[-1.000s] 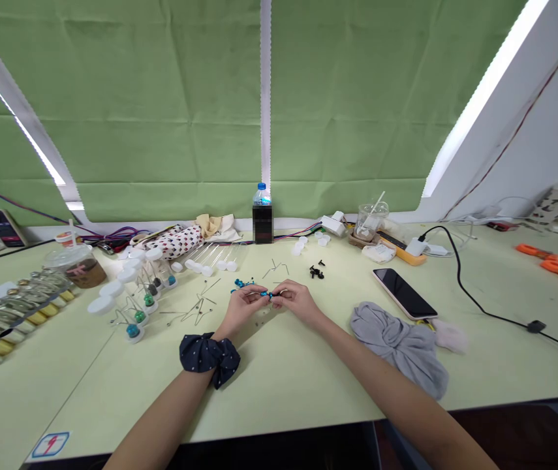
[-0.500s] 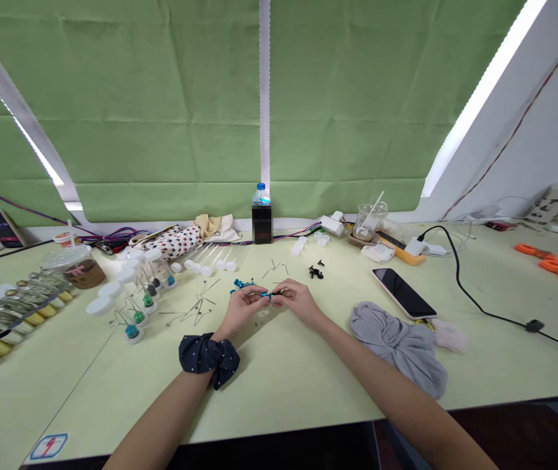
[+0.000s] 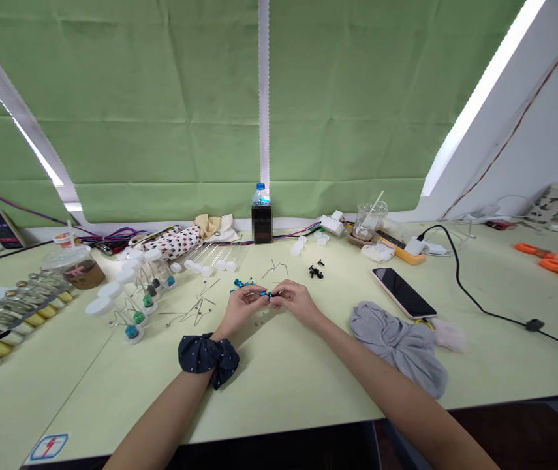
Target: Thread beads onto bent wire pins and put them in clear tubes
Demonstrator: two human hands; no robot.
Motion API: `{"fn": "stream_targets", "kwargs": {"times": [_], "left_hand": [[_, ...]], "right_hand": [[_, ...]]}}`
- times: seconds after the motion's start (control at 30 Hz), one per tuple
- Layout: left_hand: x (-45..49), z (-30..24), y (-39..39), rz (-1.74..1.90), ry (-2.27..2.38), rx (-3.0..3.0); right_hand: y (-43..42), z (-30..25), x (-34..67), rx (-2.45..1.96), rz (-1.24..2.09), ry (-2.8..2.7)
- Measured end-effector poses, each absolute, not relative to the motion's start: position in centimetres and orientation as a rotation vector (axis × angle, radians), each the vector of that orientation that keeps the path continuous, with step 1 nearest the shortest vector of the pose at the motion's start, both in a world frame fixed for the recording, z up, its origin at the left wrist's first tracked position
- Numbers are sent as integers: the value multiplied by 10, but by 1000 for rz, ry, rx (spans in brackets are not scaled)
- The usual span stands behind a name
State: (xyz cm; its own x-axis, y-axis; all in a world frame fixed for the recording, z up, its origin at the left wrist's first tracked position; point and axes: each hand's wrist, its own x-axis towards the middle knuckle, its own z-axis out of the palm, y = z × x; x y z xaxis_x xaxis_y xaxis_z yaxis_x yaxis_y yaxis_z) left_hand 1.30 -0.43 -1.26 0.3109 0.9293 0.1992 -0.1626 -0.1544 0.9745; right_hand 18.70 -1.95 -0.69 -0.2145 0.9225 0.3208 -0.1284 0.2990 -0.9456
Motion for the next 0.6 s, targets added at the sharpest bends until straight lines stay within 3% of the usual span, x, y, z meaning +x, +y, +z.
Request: {"fn": "stream_targets", "kwargs": {"times": [0.6], "left_hand": [[13, -9, -7, 1164, 799, 1421]], "right_hand": [[-17, -11, 190, -862, 1215, -1394]]}}
